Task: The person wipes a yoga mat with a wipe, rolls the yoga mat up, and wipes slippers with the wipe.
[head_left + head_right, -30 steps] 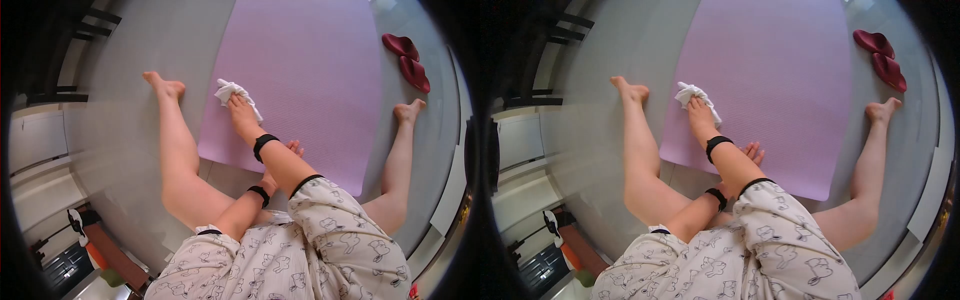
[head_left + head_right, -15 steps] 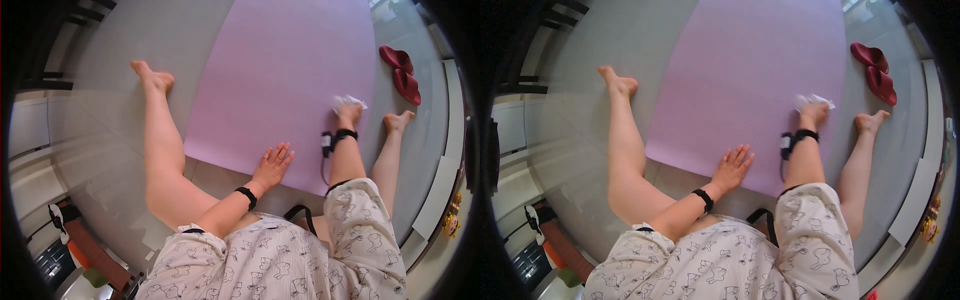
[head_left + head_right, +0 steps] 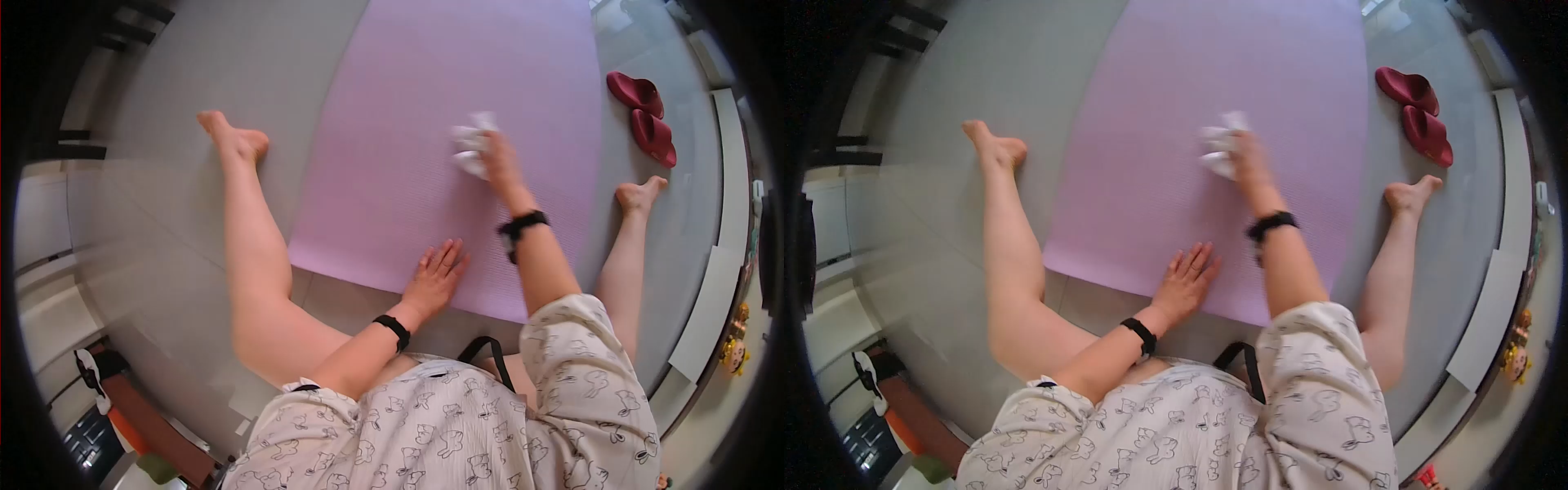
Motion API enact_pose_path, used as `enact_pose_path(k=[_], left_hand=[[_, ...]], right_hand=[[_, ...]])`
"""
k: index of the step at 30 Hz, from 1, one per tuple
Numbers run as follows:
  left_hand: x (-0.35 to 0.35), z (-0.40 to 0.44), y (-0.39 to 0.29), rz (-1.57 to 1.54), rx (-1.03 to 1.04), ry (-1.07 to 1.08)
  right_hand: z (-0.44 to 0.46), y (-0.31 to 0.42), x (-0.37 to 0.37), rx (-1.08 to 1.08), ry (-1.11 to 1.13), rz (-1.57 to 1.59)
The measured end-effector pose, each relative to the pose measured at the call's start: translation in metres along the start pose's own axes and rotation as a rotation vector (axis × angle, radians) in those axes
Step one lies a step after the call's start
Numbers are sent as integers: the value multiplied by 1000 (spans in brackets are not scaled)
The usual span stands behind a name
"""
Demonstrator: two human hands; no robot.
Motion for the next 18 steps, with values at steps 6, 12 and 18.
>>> enact_pose_path(k=[6,12,18], left_hand=[[4,0,1,9,-1,7],[9,2,5,47,-5,-7],[-22,7,14,-174,24,81]], right_hand=[[-54,-136,-171,455,-255,-508],[-121,-28,-79,265,-147,-215],[-213,-2,-101,446,176,-230]])
Point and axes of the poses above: each hand's wrist, its own z-axis towards the middle knuckle, its own x-axis out of the palm, y = z × x, the point moved 7 cm from there along z, towards the middle knuckle, and after that the axes turned 11 degrees about -y, right-handed, at the moved point
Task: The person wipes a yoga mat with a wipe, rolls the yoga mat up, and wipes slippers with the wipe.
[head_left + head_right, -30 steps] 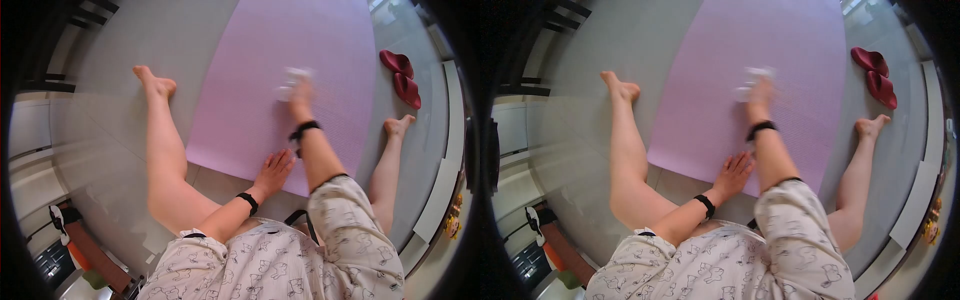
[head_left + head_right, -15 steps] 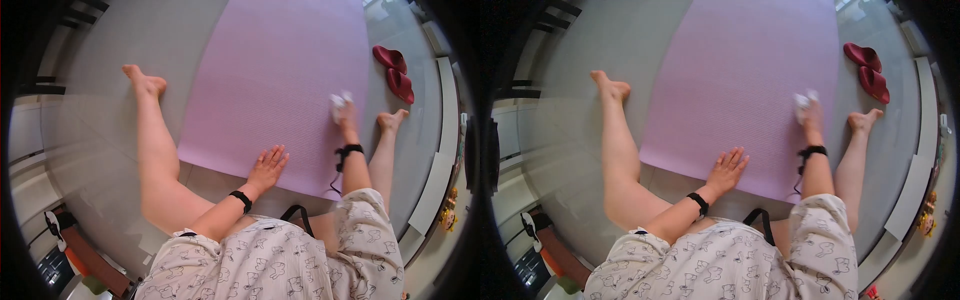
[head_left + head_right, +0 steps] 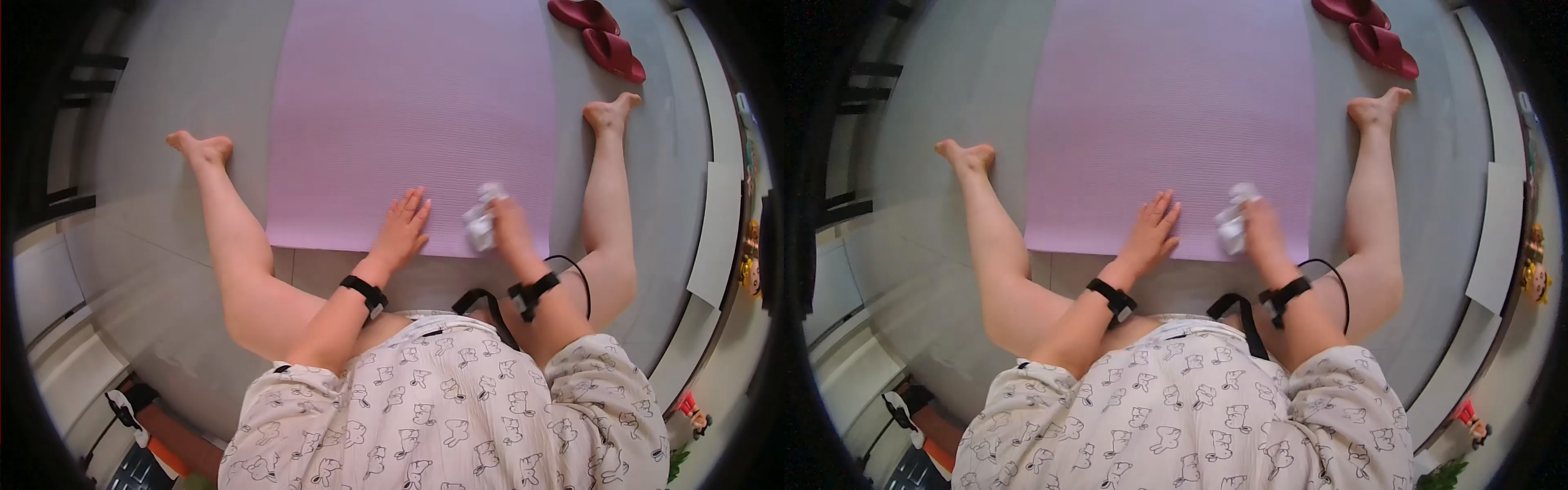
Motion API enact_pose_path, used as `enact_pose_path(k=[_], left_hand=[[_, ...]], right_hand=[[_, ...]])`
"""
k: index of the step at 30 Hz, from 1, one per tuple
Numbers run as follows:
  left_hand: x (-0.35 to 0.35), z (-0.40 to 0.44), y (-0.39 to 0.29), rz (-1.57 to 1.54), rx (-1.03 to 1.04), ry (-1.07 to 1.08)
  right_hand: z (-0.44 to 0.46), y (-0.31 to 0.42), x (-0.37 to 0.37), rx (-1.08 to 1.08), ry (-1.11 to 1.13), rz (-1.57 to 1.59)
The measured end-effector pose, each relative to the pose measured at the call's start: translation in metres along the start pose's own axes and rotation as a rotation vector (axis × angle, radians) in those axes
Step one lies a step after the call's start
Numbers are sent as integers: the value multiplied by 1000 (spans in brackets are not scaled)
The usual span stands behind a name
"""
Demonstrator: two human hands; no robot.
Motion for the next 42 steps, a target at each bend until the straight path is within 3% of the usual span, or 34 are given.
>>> enact_pose_path(k=[2,4,8,9,10,11,12,13,15,17,18,19,20,22,24,26,27,28,30,31,33,34,36,37,38,41,42], left_hand=[[-3,-3,2,-23,6,86],[-11,0,-5,24,12,108],[-6,-1,-3,167,-9,112],[-4,3,-4,161,-2,110],[-4,4,-1,187,-10,116],[-4,-1,-1,212,-25,128],[-5,-3,-3,210,-29,131],[-10,0,-3,216,-29,137],[-24,-3,-5,215,-55,155],[-35,-23,17,156,-340,290],[-39,-42,30,158,-390,307],[-42,-52,36,148,-294,288],[-48,-58,36,136,-190,268],[-42,-60,30,233,-186,337],[-32,-57,22,326,-165,389],[-27,-57,22,302,-187,442],[-27,-60,24,307,-186,436],[-25,-66,24,279,-178,432],[-26,-64,24,258,-156,425],[-23,-65,26,218,-243,475],[-18,-70,22,165,-328,529],[-19,-68,20,227,-310,504],[-22,-68,17,272,-298,478],[-27,-66,16,239,-299,478],[-30,-64,14,204,-304,477],[-32,-61,14,189,-341,547],[-33,-61,13,188,-358,538]], right_hand=[[42,-79,-22,308,-162,74],[87,-81,-59,49,-213,-302],[102,-54,-54,12,-447,-319],[90,-36,-44,549,-277,416],[82,-17,-19,373,-199,221],[70,11,5,16,-177,-64],[46,41,16,-150,-73,-36],[22,55,29,-233,-23,-120],[4,27,20,-202,45,-104],[-11,-57,4,694,141,796],[-9,-79,-21,464,123,366],[0,-80,-37,200,90,-47],[2,-66,-29,188,124,-42],[9,-39,-23,163,2,-340],[19,11,14,20,-45,-286],[28,82,56,-163,43,-134],[29,113,86,-330,-19,-112],[26,161,101,-454,79,-159],[28,213,137,-416,183,-113],[30,220,137,-409,174,-116],[25,230,133,-531,216,-55],[24,213,129,-524,232,35],[25,136,94,-499,53,59],[29,89,69,-398,18,-58],[33,23,46,-214,-17,197],[39,-28,-28,-20,-4,227],[45,-36,-32,162,16,44]])
Point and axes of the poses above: each hand's wrist, its own z-axis towards the middle knuckle, its own x-axis out of the palm, y = z × x, the point moved 7 cm from there along z, towards the middle knuckle, and after that the axes turned 11 degrees about -y, right-handed, at the moved point
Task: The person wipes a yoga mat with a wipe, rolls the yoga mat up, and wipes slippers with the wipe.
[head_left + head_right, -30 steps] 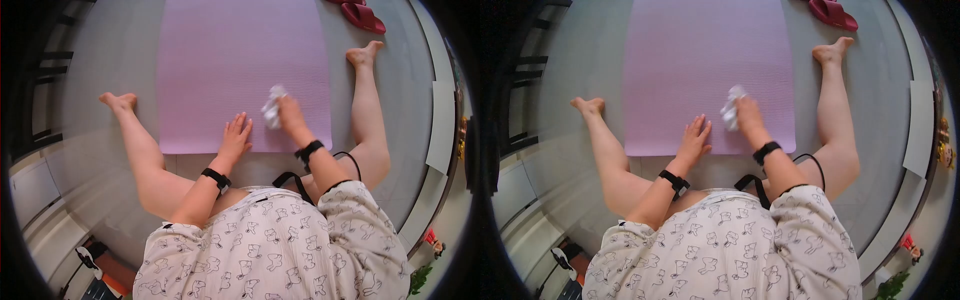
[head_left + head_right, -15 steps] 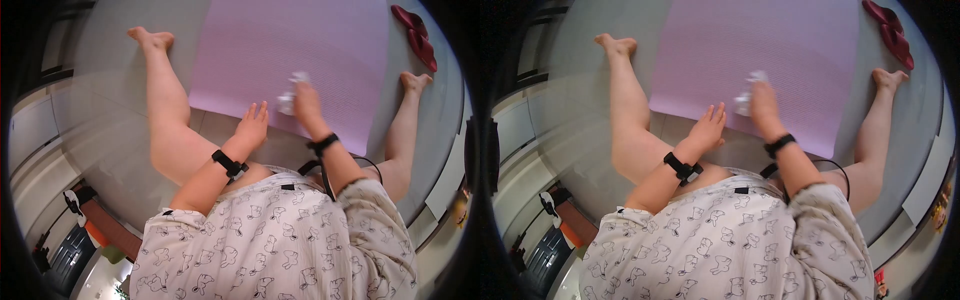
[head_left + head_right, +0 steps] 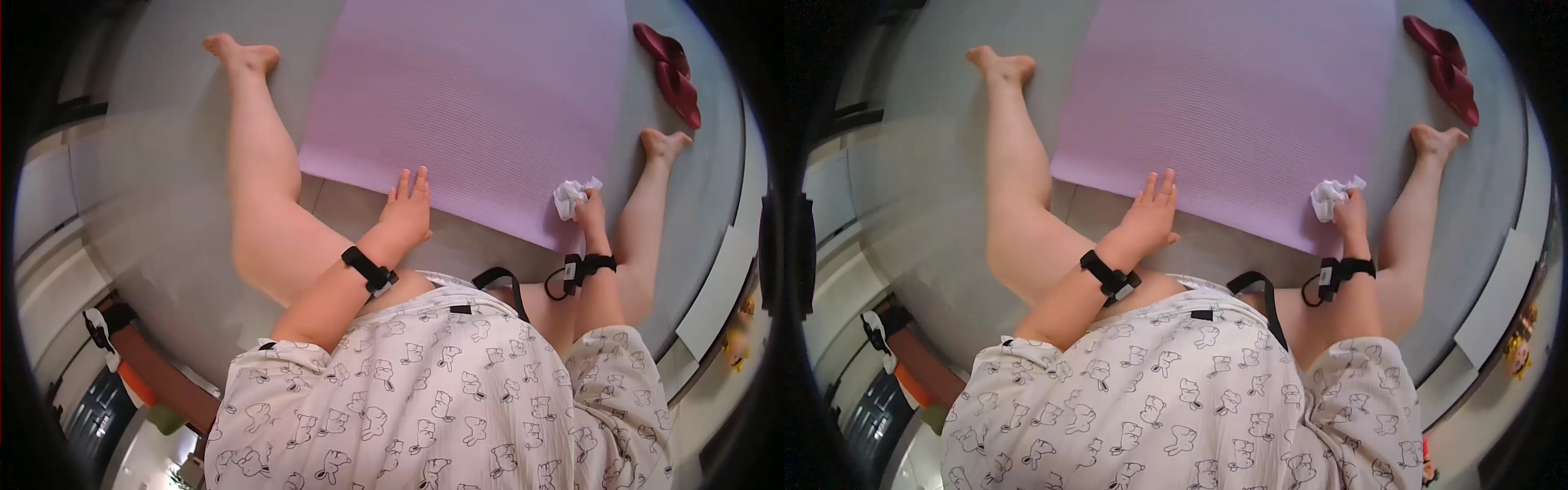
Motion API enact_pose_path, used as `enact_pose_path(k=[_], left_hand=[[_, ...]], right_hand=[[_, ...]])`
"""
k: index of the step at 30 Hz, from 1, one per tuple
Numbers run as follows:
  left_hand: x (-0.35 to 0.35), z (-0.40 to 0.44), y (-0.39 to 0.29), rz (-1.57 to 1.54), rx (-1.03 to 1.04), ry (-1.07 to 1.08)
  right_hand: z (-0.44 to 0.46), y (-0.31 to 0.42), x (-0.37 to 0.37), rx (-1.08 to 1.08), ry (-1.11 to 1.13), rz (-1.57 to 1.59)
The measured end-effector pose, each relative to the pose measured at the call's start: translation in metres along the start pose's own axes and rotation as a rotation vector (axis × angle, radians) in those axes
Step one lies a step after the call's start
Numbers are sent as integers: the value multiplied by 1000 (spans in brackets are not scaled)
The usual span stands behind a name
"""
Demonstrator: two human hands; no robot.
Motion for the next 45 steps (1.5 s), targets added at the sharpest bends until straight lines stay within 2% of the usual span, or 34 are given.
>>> enact_pose_path(k=[1,3,4,5,6,7,8,9,10,11,12,13,14,15,17,20,21,22,23,25,27,29,32,34,36,38,39,41,42,44,45], left_hand=[[0,2,0,16,-16,15],[0,3,1,26,-33,28],[0,3,1,-7,-25,22],[1,1,-1,-39,-7,23],[1,2,-3,-37,-3,21],[2,4,-3,-44,-24,31],[4,4,-2,-49,-48,42],[17,3,5,-37,-48,38],[28,3,9,-206,48,-136],[31,2,12,-382,151,-306],[32,4,14,-575,176,-323],[25,6,9,-586,193,-312],[24,10,4,-409,139,-151],[26,10,3,-235,80,7],[22,6,1,-172,45,8],[7,1,-2,-188,73,-13],[7,1,-2,-184,68,-10],[6,1,-3,-170,72,-8],[5,1,-4,-153,82,-7],[6,1,-4,-113,88,-23],[14,2,-6,-75,91,-47],[10,4,-5,173,75,-246],[-2,19,-8,124,24,-263],[-14,15,-18,210,110,-341],[-23,17,-29,297,209,-418],[-40,12,-46,401,419,-660],[-48,15,-44,435,434,-664],[-69,25,-34,120,213,-238],[-89,27,-30,159,212,-258],[-152,32,-14,43,123,-494],[-172,40,-4,81,111,-528]], right_hand=[[13,-1,0,163,-3,-183],[25,59,52,-245,-245,-172],[27,100,86,-273,-141,-124],[30,134,129,-398,-120,-111],[16,198,145,-362,96,35],[12,232,189,-591,-14,109],[4,271,214,-365,290,188],[-12,299,228,-471,308,194],[-28,328,241,-577,324,203],[-40,342,248,-732,265,80],[-42,340,245,-720,257,73],[-48,340,236,-803,246,75],[-55,338,229,-891,242,71],[-51,319,218,-854,248,36],[-35,259,181,-723,269,-19],[-14,145,95,-717,8,-52],[-2,94,71,-479,9,-55],[5,48,42,-466,-137,-122],[10,7,16,-285,-159,-180],[21,-42,-22,-124,-110,-204],[36,-61,-29,-63,-55,-283],[42,-68,-24,2,6,-350],[35,-53,-44,127,-175,-218],[18,-37,-72,309,-238,142],[8,-29,-108,277,-357,406],[-4,-26,-153,48,-579,423],[-12,-26,-162,55,-599,453],[-37,-17,-191,123,-695,743],[-44,-21,-198,76,-685,826],[-51,-40,-204,-9,-684,944],[-51,-48,-202,-41,-689,973]])
Point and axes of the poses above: each hand's wrist, its own z-axis towards the middle knuckle, its own x-axis out of the palm, y = z × x, the point moved 7 cm from there along z, towards the middle knuckle, and after that the axes turned 11 degrees about -y, right-handed, at the moved point
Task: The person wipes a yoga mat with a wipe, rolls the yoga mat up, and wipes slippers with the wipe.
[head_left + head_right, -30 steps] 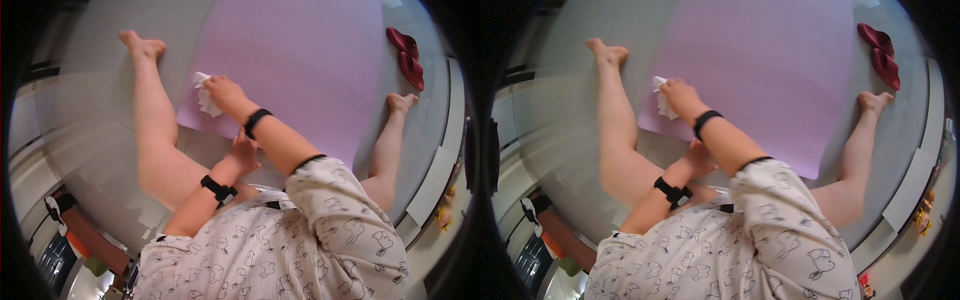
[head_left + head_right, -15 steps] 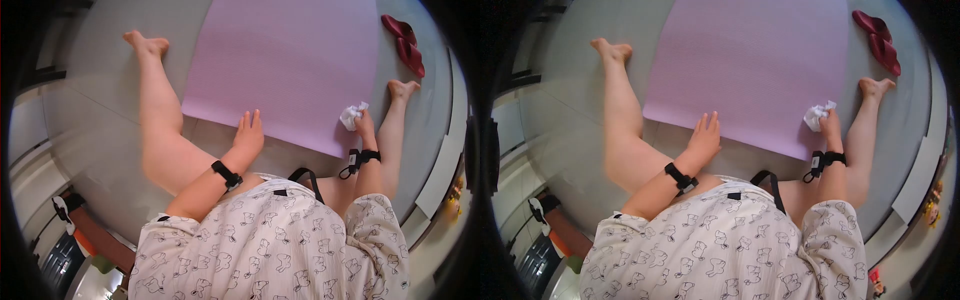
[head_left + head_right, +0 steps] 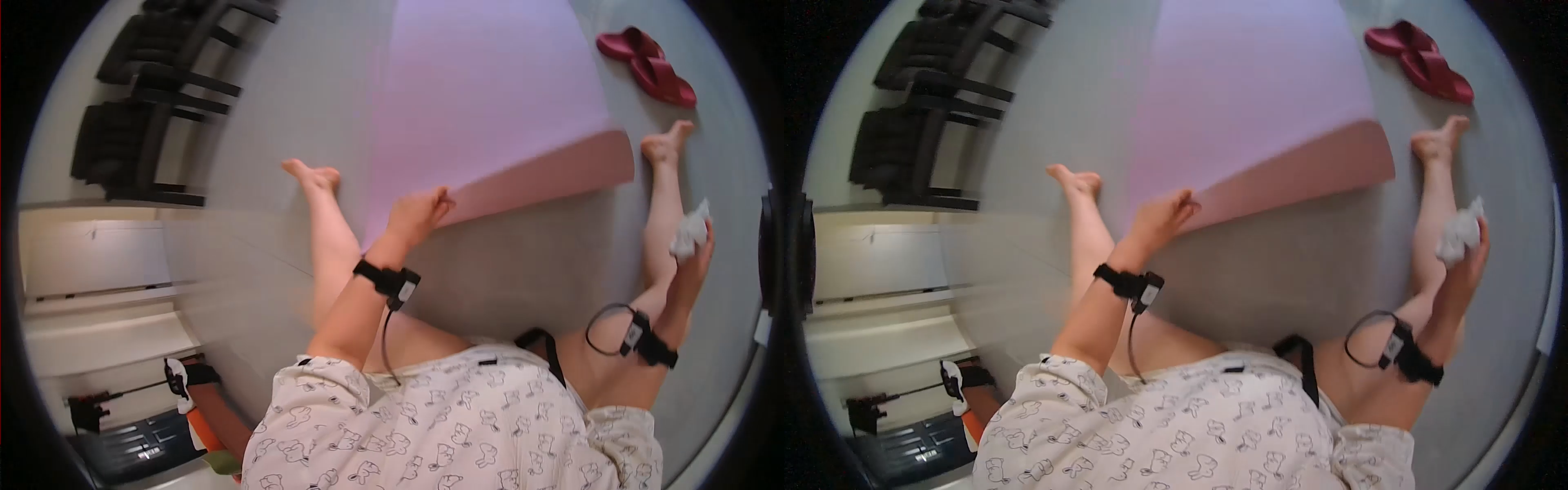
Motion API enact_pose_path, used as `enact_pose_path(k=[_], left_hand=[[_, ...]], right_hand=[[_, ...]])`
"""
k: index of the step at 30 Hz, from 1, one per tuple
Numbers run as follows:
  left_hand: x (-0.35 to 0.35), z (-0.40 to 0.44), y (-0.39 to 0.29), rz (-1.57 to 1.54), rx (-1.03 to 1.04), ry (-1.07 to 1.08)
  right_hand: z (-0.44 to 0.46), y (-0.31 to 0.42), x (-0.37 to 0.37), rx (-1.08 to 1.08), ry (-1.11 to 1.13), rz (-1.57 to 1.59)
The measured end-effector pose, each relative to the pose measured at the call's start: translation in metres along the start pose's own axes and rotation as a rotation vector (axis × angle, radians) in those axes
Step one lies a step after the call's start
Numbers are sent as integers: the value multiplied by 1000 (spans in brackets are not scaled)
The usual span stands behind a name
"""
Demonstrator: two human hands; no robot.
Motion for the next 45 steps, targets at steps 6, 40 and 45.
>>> enact_pose_path(k=[6,40,45], left_hand=[[21,56,92,-626,-391,87],[61,46,-39,69,164,-141],[31,16,-60,16,365,-487]], right_hand=[[-19,-22,22,84,1,114],[-88,-54,171,-612,372,-1047],[-85,-74,172,-579,399,-1039]])
Point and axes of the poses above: each hand's wrist, its own z-axis towards the middle knuckle, its own x-axis out of the palm, y = z × x, the point moved 7 cm from there along z, towards the middle knuckle, and after that the axes turned 11 degrees about -y, right-handed, at the moved point
